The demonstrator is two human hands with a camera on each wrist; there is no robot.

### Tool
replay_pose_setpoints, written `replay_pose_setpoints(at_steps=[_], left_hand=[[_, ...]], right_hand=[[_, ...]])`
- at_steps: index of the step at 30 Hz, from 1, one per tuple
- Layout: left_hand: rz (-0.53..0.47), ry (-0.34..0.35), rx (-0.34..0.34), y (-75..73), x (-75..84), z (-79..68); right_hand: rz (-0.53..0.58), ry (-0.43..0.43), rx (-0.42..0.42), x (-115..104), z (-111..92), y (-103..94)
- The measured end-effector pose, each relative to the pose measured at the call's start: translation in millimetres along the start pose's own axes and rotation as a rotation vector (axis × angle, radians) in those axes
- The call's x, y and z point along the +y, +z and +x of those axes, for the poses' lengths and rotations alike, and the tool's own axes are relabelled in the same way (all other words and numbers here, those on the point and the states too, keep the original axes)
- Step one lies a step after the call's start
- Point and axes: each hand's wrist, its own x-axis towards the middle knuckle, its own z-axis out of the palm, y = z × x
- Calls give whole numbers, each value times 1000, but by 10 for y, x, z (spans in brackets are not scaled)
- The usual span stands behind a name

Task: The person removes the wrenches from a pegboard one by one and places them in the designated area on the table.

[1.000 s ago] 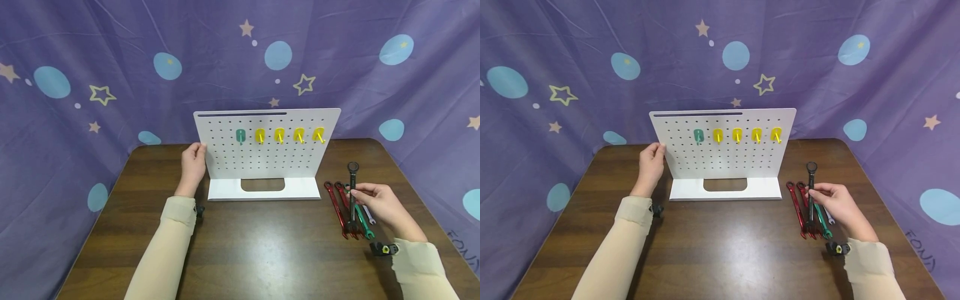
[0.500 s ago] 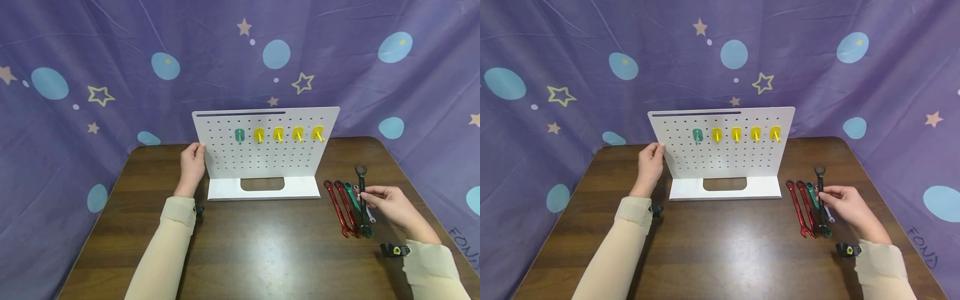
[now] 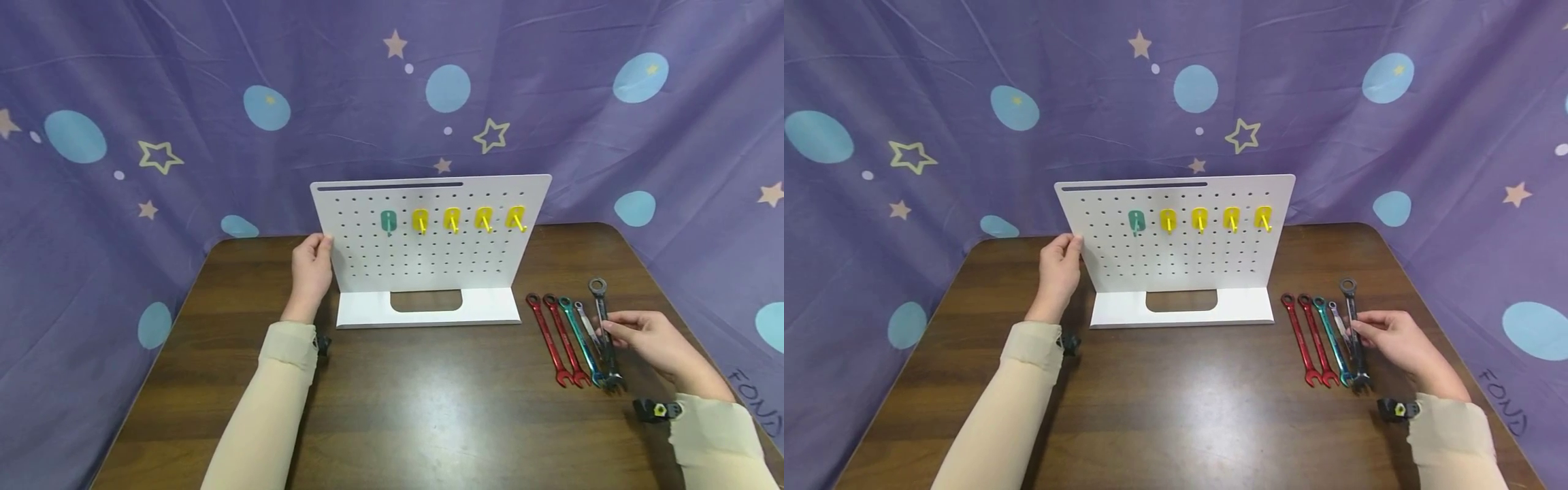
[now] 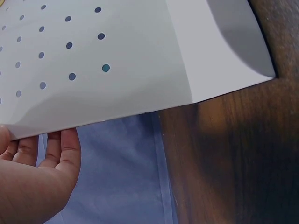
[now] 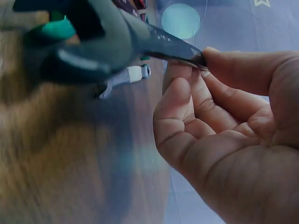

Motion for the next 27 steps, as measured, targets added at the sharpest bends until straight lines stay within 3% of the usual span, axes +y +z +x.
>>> replay_pose_setpoints(at_steps=[7, 27], left_hand=[[2, 6, 4, -4, -11, -2], [-6, 16, 9, 10, -27, 2]], right_hand=[[29, 14, -32, 111, 6, -51], [-176, 95, 25, 227, 2, -130]])
